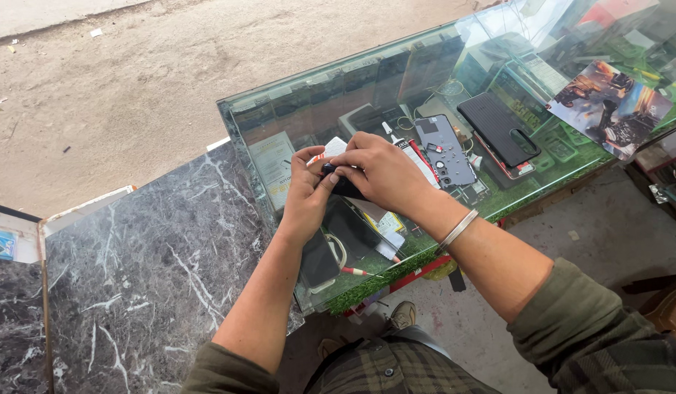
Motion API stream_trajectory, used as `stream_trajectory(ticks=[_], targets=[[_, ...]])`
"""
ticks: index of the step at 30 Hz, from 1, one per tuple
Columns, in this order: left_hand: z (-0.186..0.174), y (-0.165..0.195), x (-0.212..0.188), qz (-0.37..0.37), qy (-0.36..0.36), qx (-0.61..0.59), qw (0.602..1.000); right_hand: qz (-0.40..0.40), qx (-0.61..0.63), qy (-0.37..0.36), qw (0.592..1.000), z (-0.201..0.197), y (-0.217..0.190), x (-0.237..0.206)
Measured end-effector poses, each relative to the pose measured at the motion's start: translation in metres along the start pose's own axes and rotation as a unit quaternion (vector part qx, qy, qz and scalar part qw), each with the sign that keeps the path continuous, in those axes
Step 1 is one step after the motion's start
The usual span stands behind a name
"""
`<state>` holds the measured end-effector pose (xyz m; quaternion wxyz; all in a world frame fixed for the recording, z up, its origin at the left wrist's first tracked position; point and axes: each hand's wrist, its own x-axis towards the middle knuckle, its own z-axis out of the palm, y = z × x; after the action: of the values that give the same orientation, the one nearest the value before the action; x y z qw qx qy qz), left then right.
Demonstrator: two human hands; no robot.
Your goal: The person disassembles a smartphone at a glass counter, lifting off the back cover, disconnecting a flex cable, and handling the battery and internal frame. They then reassemble the phone, press the back cover into place, and apply adhesive tape strips to the cover while standing at the counter.
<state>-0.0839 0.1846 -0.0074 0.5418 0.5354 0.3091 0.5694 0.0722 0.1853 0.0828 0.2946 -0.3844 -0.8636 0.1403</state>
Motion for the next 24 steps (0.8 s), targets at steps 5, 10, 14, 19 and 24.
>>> stream_trajectory(ticks=[5,10,14,19,24], targets=[[0.002,0.007,0.001,-0.005,-0.007,-0.032,0.999,0.001,-0.021,0.012,1.0,0.002,-0.006,0.004],[0.004,0.013,0.0,-0.012,-0.008,-0.055,0.998,-0.043,-0.045,0.033,0.998,0.001,-0.016,0.004],[0.004,0.016,-0.001,-0.011,-0.01,-0.059,0.998,-0.057,-0.049,0.044,0.996,0.001,-0.021,0.003],[0.005,0.016,0.001,-0.002,-0.025,-0.062,0.998,-0.004,0.015,0.045,0.999,-0.003,-0.014,0.002],[0.002,0.014,-0.001,-0.004,-0.037,-0.051,0.998,0.131,0.081,0.045,0.987,-0.025,0.011,-0.006]])
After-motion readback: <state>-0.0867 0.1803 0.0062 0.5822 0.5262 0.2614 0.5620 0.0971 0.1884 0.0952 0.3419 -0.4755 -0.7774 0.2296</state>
